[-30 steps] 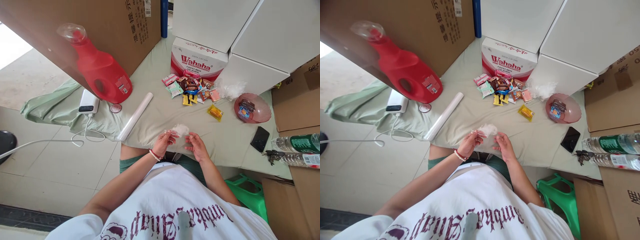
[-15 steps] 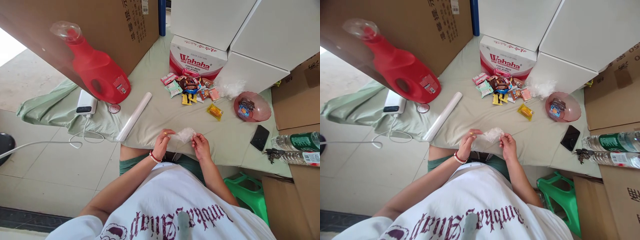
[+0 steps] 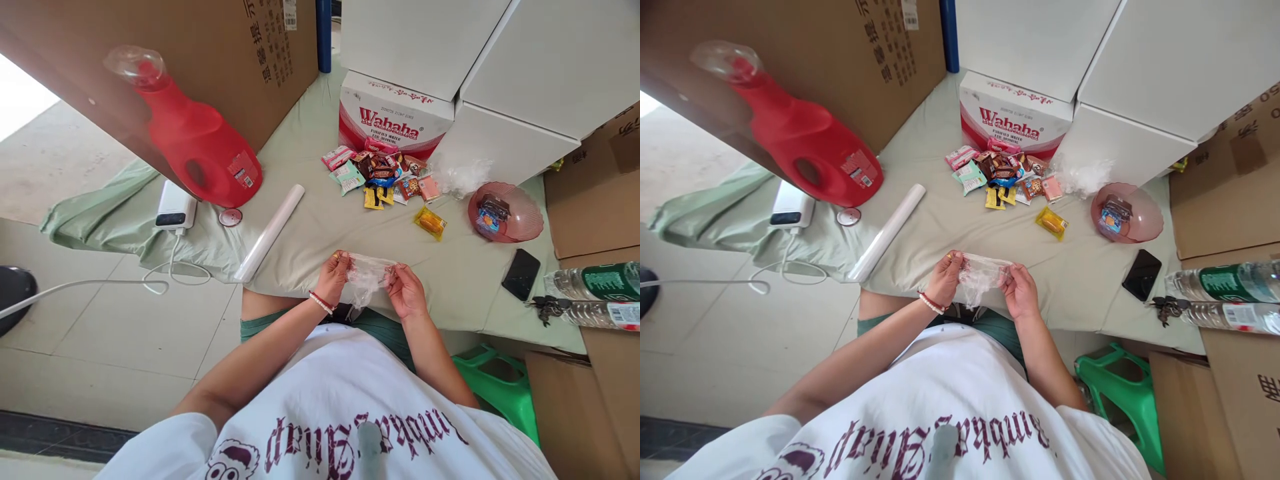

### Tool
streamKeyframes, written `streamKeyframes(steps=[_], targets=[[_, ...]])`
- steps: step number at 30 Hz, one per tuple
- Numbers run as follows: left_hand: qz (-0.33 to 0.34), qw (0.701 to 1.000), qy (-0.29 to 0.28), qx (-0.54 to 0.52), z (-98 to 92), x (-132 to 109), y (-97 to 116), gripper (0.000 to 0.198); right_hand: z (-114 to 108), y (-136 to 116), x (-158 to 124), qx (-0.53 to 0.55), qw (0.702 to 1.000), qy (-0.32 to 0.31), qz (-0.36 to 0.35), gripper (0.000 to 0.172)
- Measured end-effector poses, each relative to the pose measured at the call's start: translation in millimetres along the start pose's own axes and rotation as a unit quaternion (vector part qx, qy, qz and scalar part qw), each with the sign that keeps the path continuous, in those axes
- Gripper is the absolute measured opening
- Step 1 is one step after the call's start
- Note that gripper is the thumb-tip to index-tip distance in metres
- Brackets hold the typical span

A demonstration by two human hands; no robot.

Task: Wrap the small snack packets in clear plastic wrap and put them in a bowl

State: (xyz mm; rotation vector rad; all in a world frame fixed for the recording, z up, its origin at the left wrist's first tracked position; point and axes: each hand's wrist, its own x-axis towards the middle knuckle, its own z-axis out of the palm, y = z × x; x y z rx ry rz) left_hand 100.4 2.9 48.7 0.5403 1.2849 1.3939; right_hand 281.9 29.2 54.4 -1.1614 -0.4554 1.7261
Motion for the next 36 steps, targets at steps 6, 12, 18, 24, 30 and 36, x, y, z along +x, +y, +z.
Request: streamKeyframes(steps=[6,12,18,24,30,36], targets=[[-0.006,1.0,0.006,0.003,-7.7,6.1,-3.0,0.048,-1.9,8.7,4.6,-0.161,0.978,0.04,-0.125,0.04],[-0.068,0.988,-0.082,-0.114,-9.8,0.1,9.4,0.045,-6.6,0.2,3.5,-0.133,0.99,-0.013,-0.055,0.049],[-0.083,0.996,-0.017,-0.027,-14.1,7.2,5.9,0.054,-18.2,-17.1,-0.3,-0.28,0.953,-0.111,0.027,0.052],[-0.094,0.986,-0.053,0.125,-31.4,25.8,6.0,0.041,-20.2,-23.5,7.2,-0.183,0.98,-0.071,0.012,0.049],[-0.12,0.98,-0.079,0.141,-60.4,48.4,26.0,0.043,-18.4,-15.3,18.4,-0.229,0.969,0.064,-0.065,0.045],[-0.155,0.974,-0.052,0.156,-65.9,41.2,34.7,0.05,-15.6,-5.1,17.7,-0.251,0.961,0.075,-0.093,0.041]])
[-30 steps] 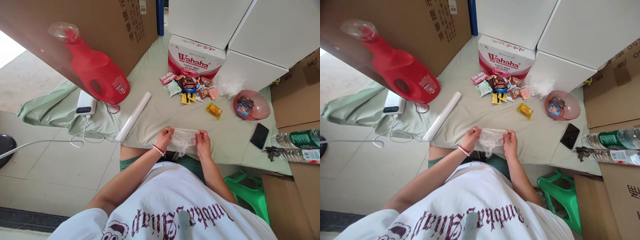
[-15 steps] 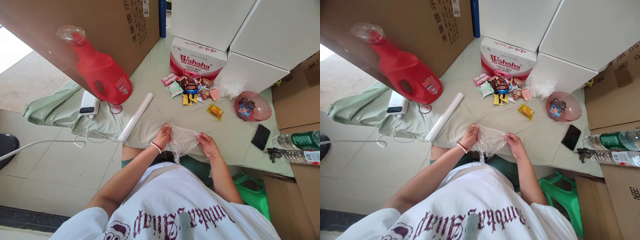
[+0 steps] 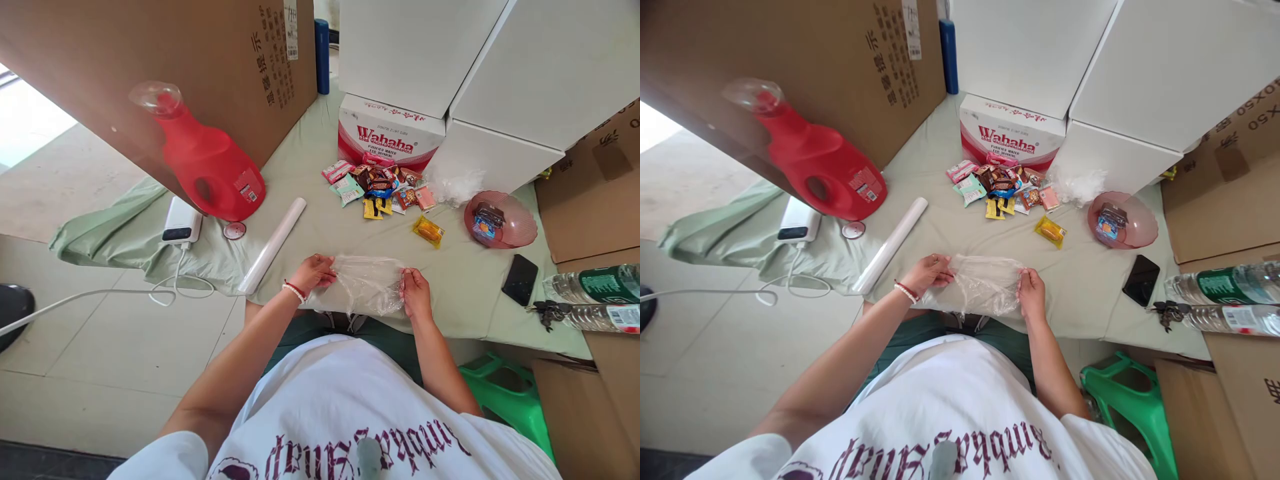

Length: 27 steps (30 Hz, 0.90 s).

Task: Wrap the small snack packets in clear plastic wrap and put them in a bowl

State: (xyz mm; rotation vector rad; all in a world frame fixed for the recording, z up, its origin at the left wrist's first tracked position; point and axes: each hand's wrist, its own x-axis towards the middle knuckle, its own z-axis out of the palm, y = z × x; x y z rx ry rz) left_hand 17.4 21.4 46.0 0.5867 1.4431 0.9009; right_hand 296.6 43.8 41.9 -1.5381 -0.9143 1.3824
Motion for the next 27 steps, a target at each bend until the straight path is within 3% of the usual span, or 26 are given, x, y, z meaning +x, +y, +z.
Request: streamKeyframes(steps=[4,7,12,14,17,20,23,27], targets=[[0.028,0.999,0.029,0.02,23.2,-11.8,-7.6,0.065,8.5,2.1,-0.6,0.026,1.0,0.015,-0.011,0.045],[0.042,0.997,0.054,-0.044,28.2,-9.8,-8.8,0.049,5.1,0.1,6.2,0.015,1.0,0.015,-0.018,0.047],[0.012,0.992,0.1,-0.072,16.9,2.6,-3.5,0.028,-8.5,-8.3,22.3,-0.015,0.999,0.035,-0.038,0.05],[-0.027,0.996,0.065,-0.057,22.2,3.5,-4.0,0.04,-6.6,-10.0,24.3,-0.017,0.999,0.029,-0.039,0.05],[-0.069,0.997,-0.02,0.017,45.5,1.9,-6.4,0.057,5.0,-7.6,20.9,-0.02,0.999,0.011,-0.038,0.048],[0.026,0.986,0.021,0.165,71.7,3.0,-4.1,0.054,16.8,-0.5,13.8,-0.043,0.997,0.005,-0.06,0.045],[0.136,0.946,0.082,0.283,86.1,7.6,3.6,0.045,20.2,5.4,7.4,-0.082,0.993,-0.004,-0.09,0.044],[0.176,0.933,0.086,0.303,93.3,6.3,10.8,0.015,15.6,4.5,2.8,-0.159,0.98,-0.01,-0.121,0.041]])
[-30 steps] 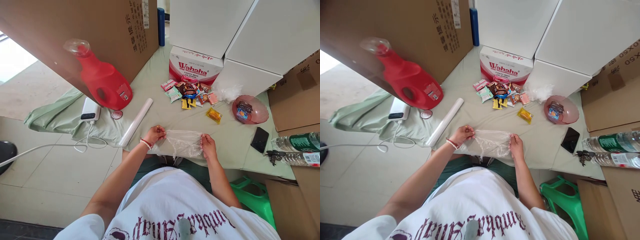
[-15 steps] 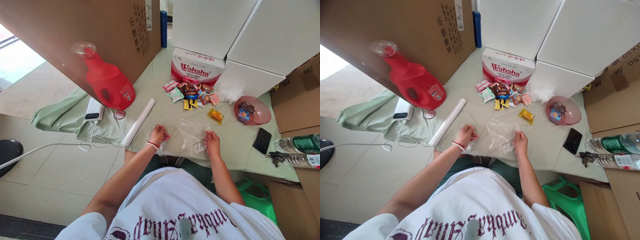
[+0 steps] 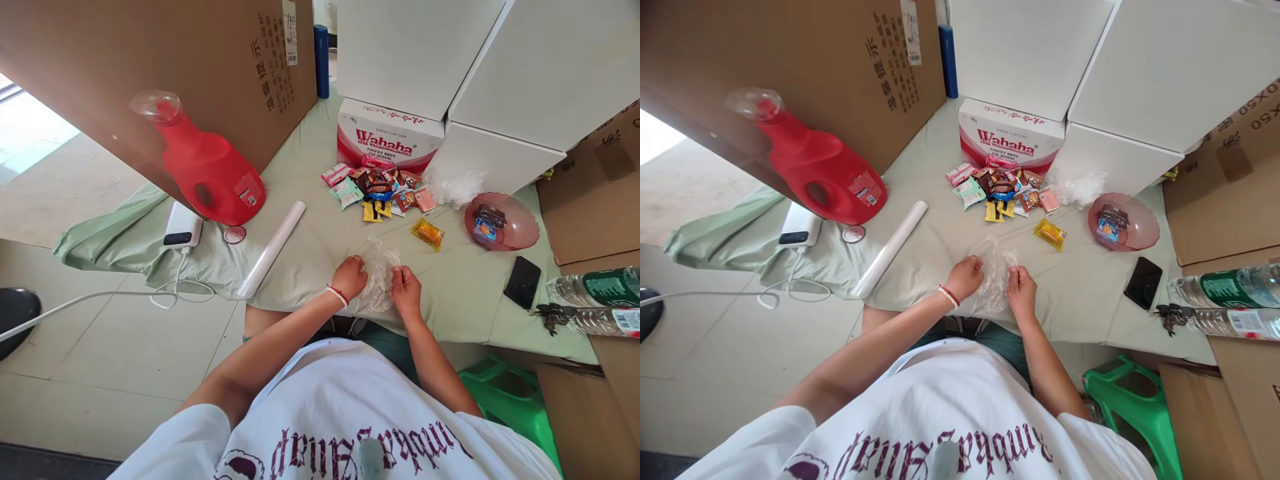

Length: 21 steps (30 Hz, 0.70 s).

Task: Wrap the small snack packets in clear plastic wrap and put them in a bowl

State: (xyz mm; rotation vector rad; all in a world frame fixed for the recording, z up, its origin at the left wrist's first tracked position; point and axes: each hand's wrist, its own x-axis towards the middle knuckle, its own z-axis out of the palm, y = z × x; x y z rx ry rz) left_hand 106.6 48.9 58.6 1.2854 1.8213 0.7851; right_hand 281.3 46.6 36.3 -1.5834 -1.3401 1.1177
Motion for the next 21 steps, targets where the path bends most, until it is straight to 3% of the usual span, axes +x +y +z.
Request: streamKeyframes(steps=[2,4,8,12,14,17,18,21], targets=[[0.01,1.0,0.02,-0.018,2.1,-7.2,4.6,0.009,-2.2,-2.5,-0.3,-0.048,0.998,0.002,-0.034,0.04],[0.02,0.998,0.021,-0.051,5.9,-17.6,9.6,0.026,-1.7,-5.5,-0.1,-0.081,0.994,0.006,-0.073,0.04],[0.016,0.995,-0.043,-0.091,15.2,-33.3,17.8,0.068,7.2,-11.1,-0.9,-0.107,0.988,-0.011,-0.112,0.038],[0.012,0.986,-0.056,-0.155,21.8,-29.7,16.0,0.086,19.1,-15.1,-3.0,-0.125,0.984,-0.034,-0.119,0.037],[0.013,0.981,-0.031,-0.192,21.7,-22.0,9.7,0.065,21.8,-15.3,-2.3,-0.112,0.986,-0.044,-0.119,0.036],[-0.014,0.977,0.022,-0.212,13.3,-6.9,-4.9,0.017,18.2,-11.2,3.5,-0.068,0.993,-0.04,-0.085,0.036],[-0.029,0.976,0.036,-0.212,8.3,-1.9,-10.5,0.011,15.2,-8.9,6.7,-0.054,0.996,-0.031,-0.067,0.036],[-0.069,0.974,0.066,-0.206,-10.9,11.4,-26.8,0.015,2.9,-1.6,18.3,-0.032,0.999,0.012,-0.034,0.037]])
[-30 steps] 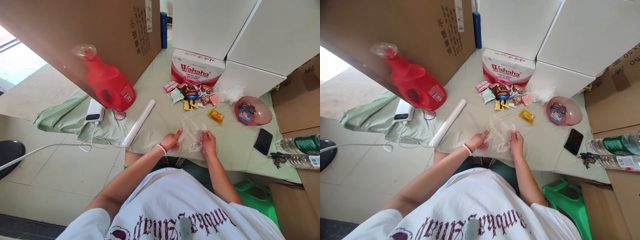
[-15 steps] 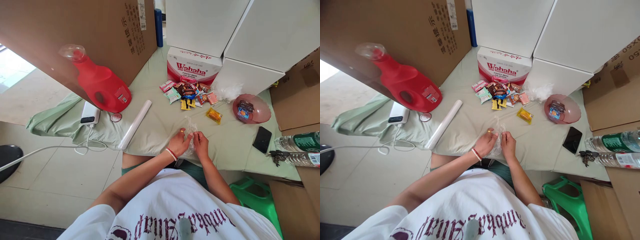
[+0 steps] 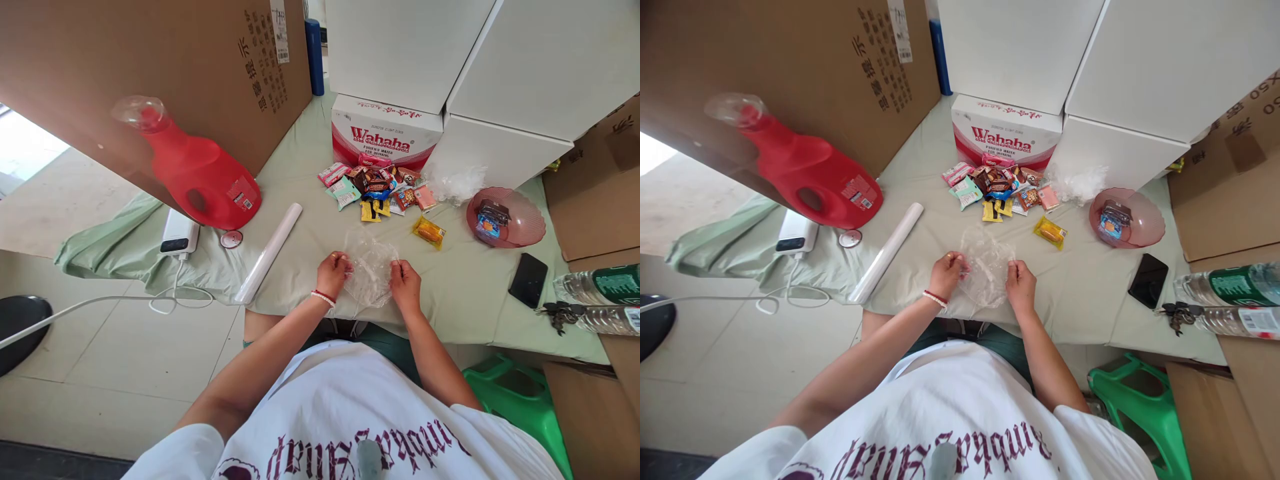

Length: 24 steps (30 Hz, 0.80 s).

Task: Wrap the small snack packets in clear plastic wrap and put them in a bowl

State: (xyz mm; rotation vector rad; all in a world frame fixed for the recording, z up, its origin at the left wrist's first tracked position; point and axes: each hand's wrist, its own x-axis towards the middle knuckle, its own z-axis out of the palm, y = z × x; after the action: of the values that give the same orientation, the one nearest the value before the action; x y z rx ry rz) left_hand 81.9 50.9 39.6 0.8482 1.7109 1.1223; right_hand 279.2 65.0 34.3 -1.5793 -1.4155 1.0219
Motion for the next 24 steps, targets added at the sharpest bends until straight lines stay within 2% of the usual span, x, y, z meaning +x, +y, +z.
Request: streamKeyframes(steps=[4,7,12,14,16,19,22,24], targets=[[-0.013,0.997,0.063,0.032,-29.6,16.0,-4.2,0.016,-12.9,7.4,15.1,-0.01,0.999,0.036,0.003,0.04],[-0.008,0.992,0.1,0.082,-48.1,22.1,-6.6,0.018,-16.1,10.6,23.5,-0.016,0.999,0.03,0.001,0.042],[0.002,0.975,0.155,0.159,-67.2,21.3,-2.9,0.03,-15.8,20.2,33.1,-0.037,0.999,0.022,-0.013,0.041],[0.013,0.972,0.148,0.182,-67.6,17.8,1.1,0.036,-15.1,23.3,35.8,-0.036,0.999,0.027,-0.012,0.04],[0.028,0.973,0.105,0.204,-64.0,14.2,3.4,0.037,-13.2,23.5,37.6,-0.013,0.999,0.034,-0.004,0.038],[0.029,0.976,0.05,0.209,-57.0,11.3,-0.2,0.035,-8.9,18.7,38.8,0.096,0.994,0.05,0.031,0.036],[0.01,0.978,0.057,0.202,-56.7,11.1,-9.1,0.037,-7.2,14.4,39.4,0.195,0.975,0.067,0.083,0.039],[0.002,0.975,0.071,0.21,-60.8,9.5,-12.3,0.031,-9.0,15.1,40.2,0.179,0.977,0.063,0.095,0.04]])
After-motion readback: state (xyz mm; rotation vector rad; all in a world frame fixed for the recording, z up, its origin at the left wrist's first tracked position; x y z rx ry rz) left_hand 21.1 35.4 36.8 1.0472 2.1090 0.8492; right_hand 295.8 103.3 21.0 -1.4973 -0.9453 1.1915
